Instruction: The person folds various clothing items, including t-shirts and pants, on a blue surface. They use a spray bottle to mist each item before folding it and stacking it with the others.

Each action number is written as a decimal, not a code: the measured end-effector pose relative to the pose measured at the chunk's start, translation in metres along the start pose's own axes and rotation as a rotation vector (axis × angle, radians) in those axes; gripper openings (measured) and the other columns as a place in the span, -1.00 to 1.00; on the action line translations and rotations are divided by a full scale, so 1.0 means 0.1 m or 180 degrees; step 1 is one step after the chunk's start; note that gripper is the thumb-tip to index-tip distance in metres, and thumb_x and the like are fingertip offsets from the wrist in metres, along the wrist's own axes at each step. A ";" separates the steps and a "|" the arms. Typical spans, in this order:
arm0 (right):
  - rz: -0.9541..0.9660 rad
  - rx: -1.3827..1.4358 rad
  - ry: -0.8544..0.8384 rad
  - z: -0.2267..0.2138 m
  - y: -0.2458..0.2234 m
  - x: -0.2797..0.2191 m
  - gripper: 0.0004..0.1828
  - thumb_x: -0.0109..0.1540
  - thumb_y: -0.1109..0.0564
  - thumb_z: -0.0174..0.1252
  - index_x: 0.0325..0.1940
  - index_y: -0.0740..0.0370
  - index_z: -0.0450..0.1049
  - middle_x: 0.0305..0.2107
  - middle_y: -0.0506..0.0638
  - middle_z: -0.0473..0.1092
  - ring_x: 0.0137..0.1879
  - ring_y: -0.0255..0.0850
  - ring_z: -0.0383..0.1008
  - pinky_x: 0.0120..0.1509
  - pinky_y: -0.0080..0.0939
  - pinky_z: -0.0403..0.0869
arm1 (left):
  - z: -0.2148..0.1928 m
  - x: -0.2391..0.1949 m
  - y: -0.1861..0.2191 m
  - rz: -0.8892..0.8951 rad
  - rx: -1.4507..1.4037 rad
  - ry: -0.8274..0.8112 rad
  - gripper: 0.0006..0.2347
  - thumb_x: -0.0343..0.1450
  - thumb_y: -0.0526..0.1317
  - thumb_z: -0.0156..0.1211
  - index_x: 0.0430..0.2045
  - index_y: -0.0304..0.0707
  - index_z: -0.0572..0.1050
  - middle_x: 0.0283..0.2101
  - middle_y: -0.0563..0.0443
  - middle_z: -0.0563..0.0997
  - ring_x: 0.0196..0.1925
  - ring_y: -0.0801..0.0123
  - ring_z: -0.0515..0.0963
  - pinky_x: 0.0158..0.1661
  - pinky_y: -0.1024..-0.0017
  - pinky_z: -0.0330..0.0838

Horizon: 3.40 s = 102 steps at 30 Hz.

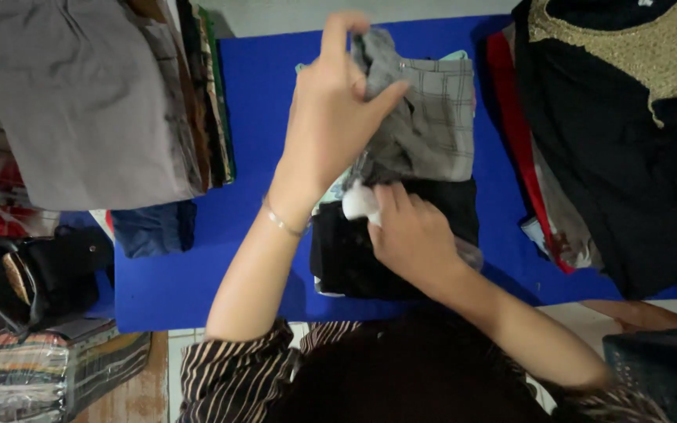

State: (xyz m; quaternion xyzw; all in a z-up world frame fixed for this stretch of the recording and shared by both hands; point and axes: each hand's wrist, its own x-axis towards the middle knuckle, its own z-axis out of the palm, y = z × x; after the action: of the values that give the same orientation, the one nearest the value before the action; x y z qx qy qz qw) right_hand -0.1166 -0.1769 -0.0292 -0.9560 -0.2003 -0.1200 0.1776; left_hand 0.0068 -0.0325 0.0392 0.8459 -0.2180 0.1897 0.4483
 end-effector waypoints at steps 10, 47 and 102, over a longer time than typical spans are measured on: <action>0.0424 0.1153 -0.0423 -0.24 0.44 -0.11 -0.58 0.13 0.14 0.30 0.02 0.36 0.45 -0.21 0.15 0.54 -0.24 -0.05 0.63 -0.19 -0.17 0.58 | -0.35 -0.54 -0.37 -0.0955 0.1229 -0.0872 -0.55 0.31 -0.07 0.46 -0.03 -0.26 0.40 -0.27 -0.16 0.55 -0.19 -0.04 0.57 -0.29 0.12 0.44; 0.0845 0.2817 0.0136 -0.38 1.08 -0.45 -0.54 0.25 0.19 0.19 0.22 0.36 0.36 -0.04 -0.08 0.50 -0.26 -0.42 0.48 -0.11 -0.43 0.45 | -0.19 -0.45 0.04 -0.0387 0.0959 -0.0425 -0.75 0.52 -0.20 0.21 0.00 -0.35 0.44 0.06 -0.17 0.51 0.09 -0.05 0.50 0.05 0.14 0.37; 0.1420 0.1527 0.0001 -1.66 1.32 -1.98 -0.41 0.32 -0.03 0.22 0.39 0.21 0.33 0.24 0.16 0.40 0.30 0.05 0.42 0.29 -0.09 0.42 | 1.72 -0.66 1.75 0.1263 0.0584 -0.1389 -0.34 0.52 0.13 -0.01 0.49 -0.18 0.04 0.56 -0.35 -0.14 0.58 -0.40 -0.26 0.38 -0.39 -0.43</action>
State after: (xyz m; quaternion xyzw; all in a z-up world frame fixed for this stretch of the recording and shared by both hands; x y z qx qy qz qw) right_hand -0.2633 -0.4221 0.0236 -0.9072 -0.0085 -0.0276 0.4197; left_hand -0.1208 -0.2524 0.0327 0.8445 -0.4520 0.1063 0.2669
